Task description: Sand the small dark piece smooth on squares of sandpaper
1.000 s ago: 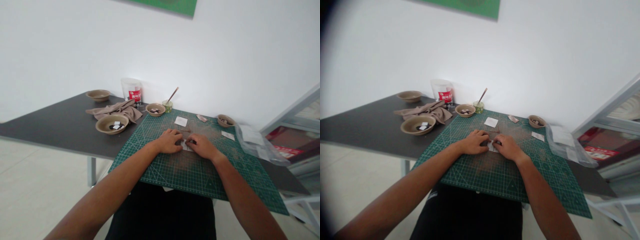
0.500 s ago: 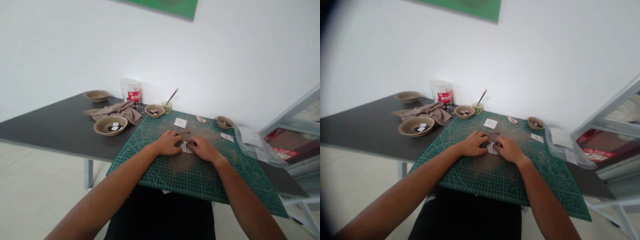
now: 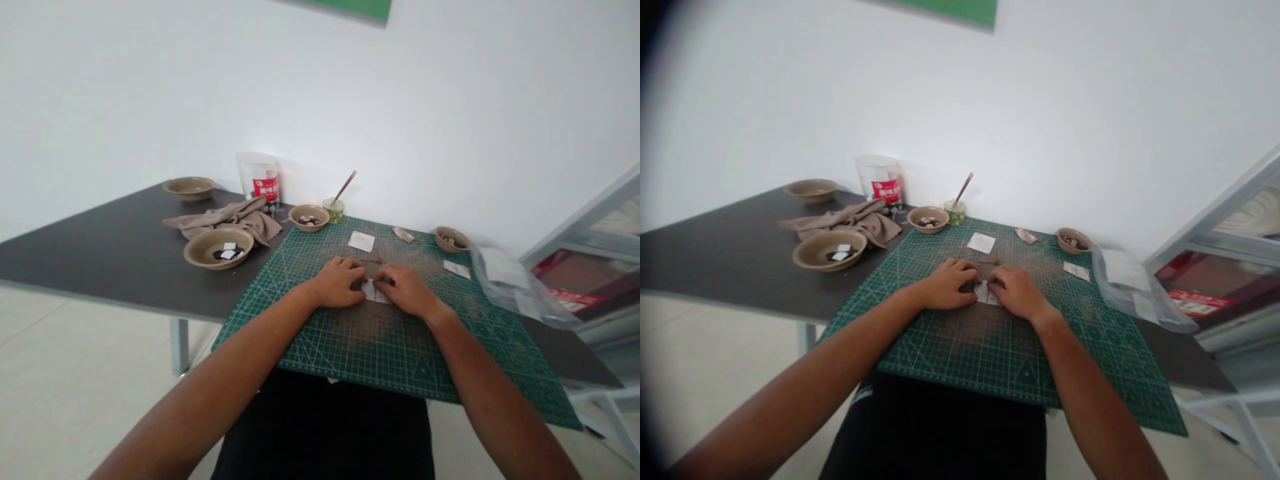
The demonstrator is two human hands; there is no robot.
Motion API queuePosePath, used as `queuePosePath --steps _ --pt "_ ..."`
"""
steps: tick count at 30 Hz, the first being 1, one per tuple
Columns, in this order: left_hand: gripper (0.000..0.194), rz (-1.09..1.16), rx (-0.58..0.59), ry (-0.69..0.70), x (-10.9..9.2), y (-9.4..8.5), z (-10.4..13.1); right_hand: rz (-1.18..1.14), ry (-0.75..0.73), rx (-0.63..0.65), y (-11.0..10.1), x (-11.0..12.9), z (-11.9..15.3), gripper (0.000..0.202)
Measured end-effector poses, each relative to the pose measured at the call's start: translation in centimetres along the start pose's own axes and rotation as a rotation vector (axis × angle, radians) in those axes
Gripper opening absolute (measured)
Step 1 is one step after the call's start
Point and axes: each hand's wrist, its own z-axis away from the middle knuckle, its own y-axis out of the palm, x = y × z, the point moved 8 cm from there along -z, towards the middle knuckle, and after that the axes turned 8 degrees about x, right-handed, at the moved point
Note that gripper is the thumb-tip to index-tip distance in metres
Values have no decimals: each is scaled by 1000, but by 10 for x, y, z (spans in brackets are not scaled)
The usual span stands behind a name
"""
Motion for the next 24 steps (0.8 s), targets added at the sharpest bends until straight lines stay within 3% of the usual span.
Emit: queuePosePath --steps 18,21,24 --pt "36 -2 9 -3 -2 -2 0 12 -41 51 7 9 -1 6" --pt "36 -7 6 3 -3 -3 0 42 -2 6 1 5 -2 10" --pt "37 -12 16 -5 -3 -3 0 39 -8 40 -3 4 3 7"
